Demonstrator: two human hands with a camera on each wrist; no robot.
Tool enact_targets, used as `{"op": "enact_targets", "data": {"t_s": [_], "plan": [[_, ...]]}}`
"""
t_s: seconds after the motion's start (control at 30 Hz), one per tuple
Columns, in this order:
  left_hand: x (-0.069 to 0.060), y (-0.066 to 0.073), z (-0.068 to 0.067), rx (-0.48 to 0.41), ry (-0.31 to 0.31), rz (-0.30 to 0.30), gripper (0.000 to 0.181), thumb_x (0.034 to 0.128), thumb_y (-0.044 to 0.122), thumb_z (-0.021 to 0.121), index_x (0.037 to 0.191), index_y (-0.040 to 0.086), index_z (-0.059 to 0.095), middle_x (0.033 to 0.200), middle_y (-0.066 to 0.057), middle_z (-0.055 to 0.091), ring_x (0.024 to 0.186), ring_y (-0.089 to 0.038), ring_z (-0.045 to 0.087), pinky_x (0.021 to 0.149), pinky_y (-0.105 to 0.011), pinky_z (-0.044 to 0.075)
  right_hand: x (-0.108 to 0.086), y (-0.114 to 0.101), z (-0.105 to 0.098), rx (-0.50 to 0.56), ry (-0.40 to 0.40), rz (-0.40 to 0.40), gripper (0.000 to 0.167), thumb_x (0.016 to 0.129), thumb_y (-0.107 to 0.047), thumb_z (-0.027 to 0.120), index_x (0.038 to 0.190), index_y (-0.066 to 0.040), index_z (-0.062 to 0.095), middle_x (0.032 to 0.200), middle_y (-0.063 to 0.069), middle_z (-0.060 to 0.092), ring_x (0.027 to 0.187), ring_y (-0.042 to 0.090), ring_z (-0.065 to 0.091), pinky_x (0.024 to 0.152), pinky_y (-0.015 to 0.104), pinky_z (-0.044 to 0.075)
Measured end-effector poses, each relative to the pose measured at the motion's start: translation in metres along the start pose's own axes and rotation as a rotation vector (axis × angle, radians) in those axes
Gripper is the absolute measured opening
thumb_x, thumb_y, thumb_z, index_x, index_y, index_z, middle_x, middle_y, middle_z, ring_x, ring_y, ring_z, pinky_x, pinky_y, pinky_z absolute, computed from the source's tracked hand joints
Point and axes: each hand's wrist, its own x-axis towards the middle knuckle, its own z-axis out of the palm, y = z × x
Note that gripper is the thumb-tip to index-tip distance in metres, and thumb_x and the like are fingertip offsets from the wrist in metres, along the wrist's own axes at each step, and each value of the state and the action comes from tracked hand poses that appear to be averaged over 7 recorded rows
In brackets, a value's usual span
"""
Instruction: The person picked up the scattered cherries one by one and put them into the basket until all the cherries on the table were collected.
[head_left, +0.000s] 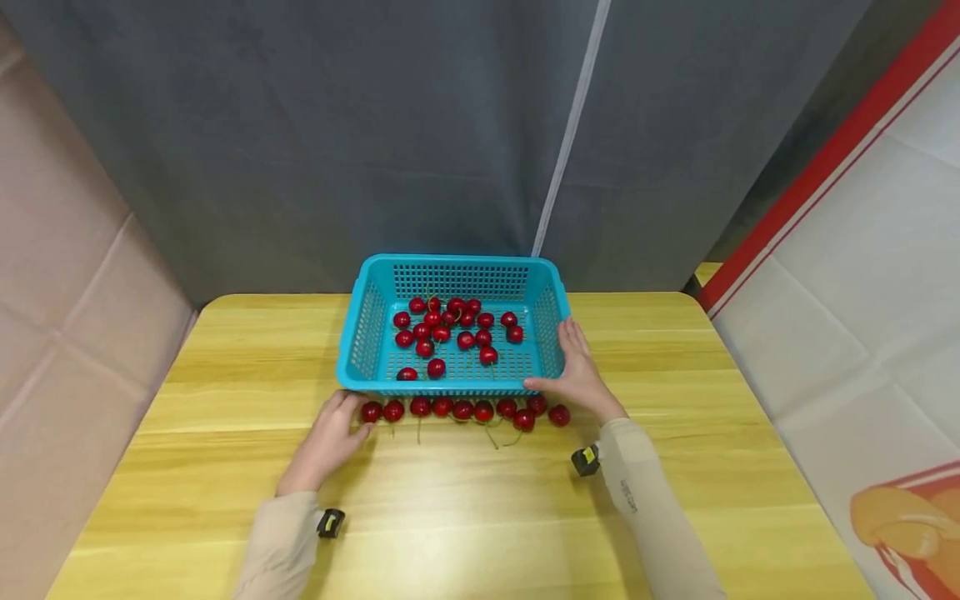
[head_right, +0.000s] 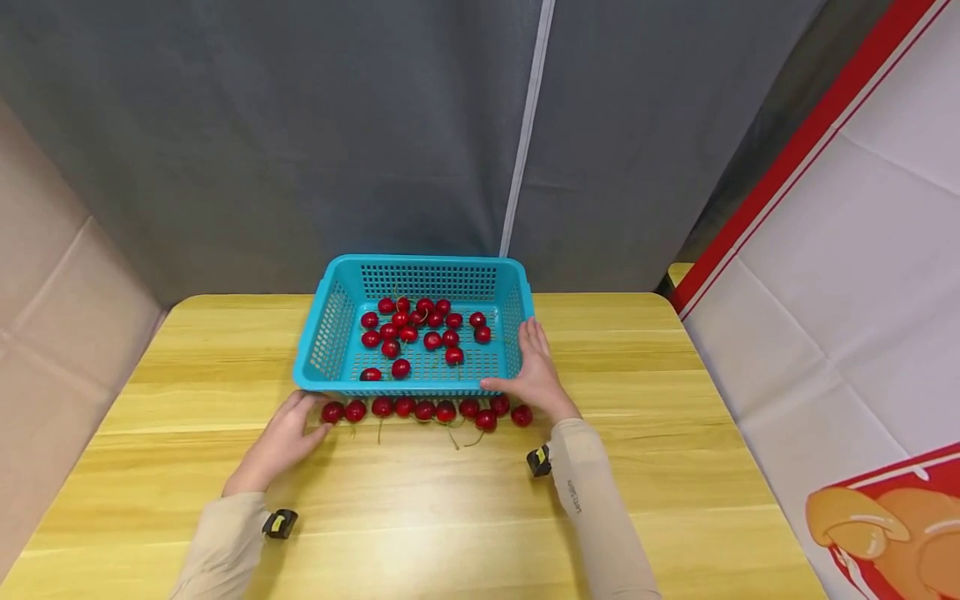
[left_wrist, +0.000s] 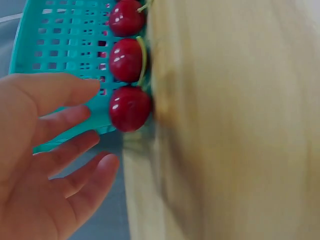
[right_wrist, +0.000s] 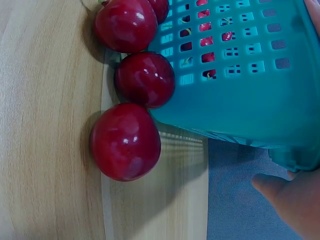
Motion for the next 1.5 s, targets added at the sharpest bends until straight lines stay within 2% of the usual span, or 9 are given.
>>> {"op": "enact_targets", "data": {"t_s": [0.2,0.43,0.6,0.8,0.97,1.1,1.27,1.37,1.5], "plan": [[0.007,-0.009,0.01,-0.014,0.004,0.027,0.037,0.0721,-0.001,0.068,0.107,-0.007,0.058,0.112,-0.024,0.052,0.105,-0.039,0.05,0.091,-0.053,0.041,0.001,0.0,0.001,0.006,-0.003,-0.002,0.118,0.064,-0.051,0.075,0.144,-0.002,0.003,0.152,0.012,-0.005,0.139,0.027,-0.008,0.108,0.052,0.014],[0.011,-0.015,0.019,0.021,0.032,0.072,0.031,0.0674,-0.007,0.067,0.098,-0.005,0.061,0.101,-0.022,0.056,0.095,-0.036,0.055,0.084,-0.049,0.046,0.001,-0.001,0.002,0.0,-0.002,-0.001,0.119,0.064,-0.051,0.075,0.144,-0.002,0.004,0.152,0.011,-0.006,0.139,0.026,-0.008,0.109,0.051,0.014],[0.007,-0.012,0.018,0.002,0.029,0.046,0.031,0.0688,-0.006,0.067,0.099,-0.005,0.061,0.101,-0.021,0.056,0.094,-0.034,0.056,0.083,-0.047,0.048,0.001,-0.001,0.003,-0.002,-0.002,-0.001,0.119,0.064,-0.05,0.076,0.144,-0.002,0.004,0.152,0.011,-0.006,0.139,0.026,-0.008,0.109,0.05,0.014],[-0.006,-0.001,0.006,-0.004,0.037,0.002,0.033,0.0697,-0.006,0.067,0.101,-0.005,0.06,0.1,-0.018,0.057,0.09,-0.029,0.057,0.078,-0.042,0.051,0.001,-0.001,0.001,0.004,-0.003,-0.006,0.118,0.064,-0.05,0.076,0.144,-0.001,0.004,0.152,0.011,-0.005,0.139,0.026,-0.008,0.108,0.051,0.014],[-0.017,0.012,-0.009,-0.011,0.045,0.041,0.036,0.0686,-0.008,0.068,0.103,-0.005,0.059,0.102,-0.017,0.057,0.091,-0.028,0.058,0.078,-0.039,0.052,0.001,-0.001,0.0,0.005,0.006,-0.015,0.118,0.064,-0.05,0.076,0.144,-0.001,0.004,0.152,0.012,-0.005,0.139,0.026,-0.008,0.108,0.051,0.014],[-0.02,0.026,-0.024,-0.04,0.032,0.076,0.037,0.071,-0.008,0.067,0.107,-0.004,0.058,0.106,-0.015,0.057,0.092,-0.027,0.059,0.073,-0.032,0.054,0.001,0.0,-0.001,0.002,0.009,-0.017,0.117,0.064,-0.049,0.076,0.144,-0.001,0.004,0.152,0.012,-0.005,0.139,0.026,-0.008,0.108,0.051,0.014],[-0.012,0.04,-0.038,-0.045,0.055,0.163,0.037,0.0735,-0.007,0.067,0.109,-0.003,0.058,0.108,-0.012,0.057,0.093,-0.024,0.058,0.072,-0.033,0.054,0.002,0.0,-0.001,0.001,0.007,-0.011,0.118,0.064,-0.049,0.076,0.144,-0.001,0.004,0.152,0.012,-0.005,0.139,0.026,-0.008,0.109,0.051,0.014],[-0.001,0.045,-0.044,-0.032,0.063,0.225,0.036,0.0736,-0.006,0.067,0.108,-0.003,0.059,0.107,-0.011,0.056,0.091,-0.023,0.059,0.072,-0.034,0.053,0.002,0.0,0.0,0.003,0.011,-0.013,0.118,0.064,-0.048,0.077,0.144,-0.001,0.005,0.152,0.011,-0.005,0.139,0.026,-0.008,0.109,0.05,0.014],[0.019,0.05,-0.051,-0.035,0.03,0.249,0.035,0.0751,-0.005,0.067,0.109,-0.003,0.057,0.108,-0.013,0.055,0.091,-0.025,0.059,0.071,-0.033,0.054,0.001,0.001,0.0,0.011,0.01,-0.015,0.118,0.064,-0.048,0.077,0.144,-0.001,0.005,0.152,0.012,-0.005,0.139,0.027,-0.008,0.109,0.051,0.013]]}}
